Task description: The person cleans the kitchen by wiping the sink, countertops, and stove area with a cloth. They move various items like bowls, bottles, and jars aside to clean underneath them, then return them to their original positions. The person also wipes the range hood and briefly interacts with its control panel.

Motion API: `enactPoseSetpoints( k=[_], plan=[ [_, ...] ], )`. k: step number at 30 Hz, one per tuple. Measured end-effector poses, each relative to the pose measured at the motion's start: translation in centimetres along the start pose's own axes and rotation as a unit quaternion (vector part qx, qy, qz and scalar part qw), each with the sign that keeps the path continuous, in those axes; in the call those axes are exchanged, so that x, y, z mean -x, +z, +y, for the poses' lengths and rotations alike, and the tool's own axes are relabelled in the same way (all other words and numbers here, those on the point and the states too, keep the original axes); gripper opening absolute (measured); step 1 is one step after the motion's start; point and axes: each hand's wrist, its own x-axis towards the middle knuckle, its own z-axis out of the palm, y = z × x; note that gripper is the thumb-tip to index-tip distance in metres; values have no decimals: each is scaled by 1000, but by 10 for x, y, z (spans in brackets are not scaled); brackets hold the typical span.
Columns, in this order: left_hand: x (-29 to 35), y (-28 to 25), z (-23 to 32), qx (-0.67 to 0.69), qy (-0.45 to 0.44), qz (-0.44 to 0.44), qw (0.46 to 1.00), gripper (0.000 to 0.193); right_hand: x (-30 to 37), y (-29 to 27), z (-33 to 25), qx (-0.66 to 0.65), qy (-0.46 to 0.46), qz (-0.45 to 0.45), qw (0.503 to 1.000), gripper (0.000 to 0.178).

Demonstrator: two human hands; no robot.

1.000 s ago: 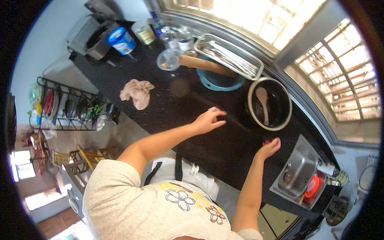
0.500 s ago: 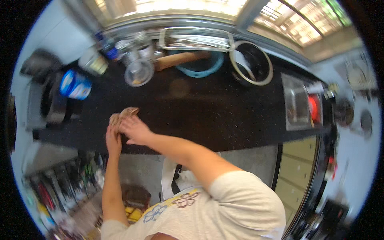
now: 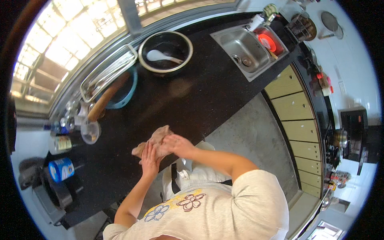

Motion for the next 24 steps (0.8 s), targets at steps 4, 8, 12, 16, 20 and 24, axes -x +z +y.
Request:
enactPoseSetpoints(
  k=[4,8,12,16,20,24],
  plan=[
    [-136,52,47,-104,59,-80,990,64,31,-47,107,43,173,4,984,54],
    [-281,123,103,-61,96,-44,993,73,37,-102,236,119,280,3,953,46],
    [-428,197,144,-125,89,49,987,67,13,-133,363,109,368,105,917,47],
    [-491,215,138,-121,90,46,988,64,-10,-147,411,111,390,108,908,46],
    [-455,202,155,-77,164,-25,983,61,49,-128,387,127,360,163,910,41],
    [-336,178,169,-34,194,-118,973,66,124,-130,267,86,358,158,916,40]
  ],
)
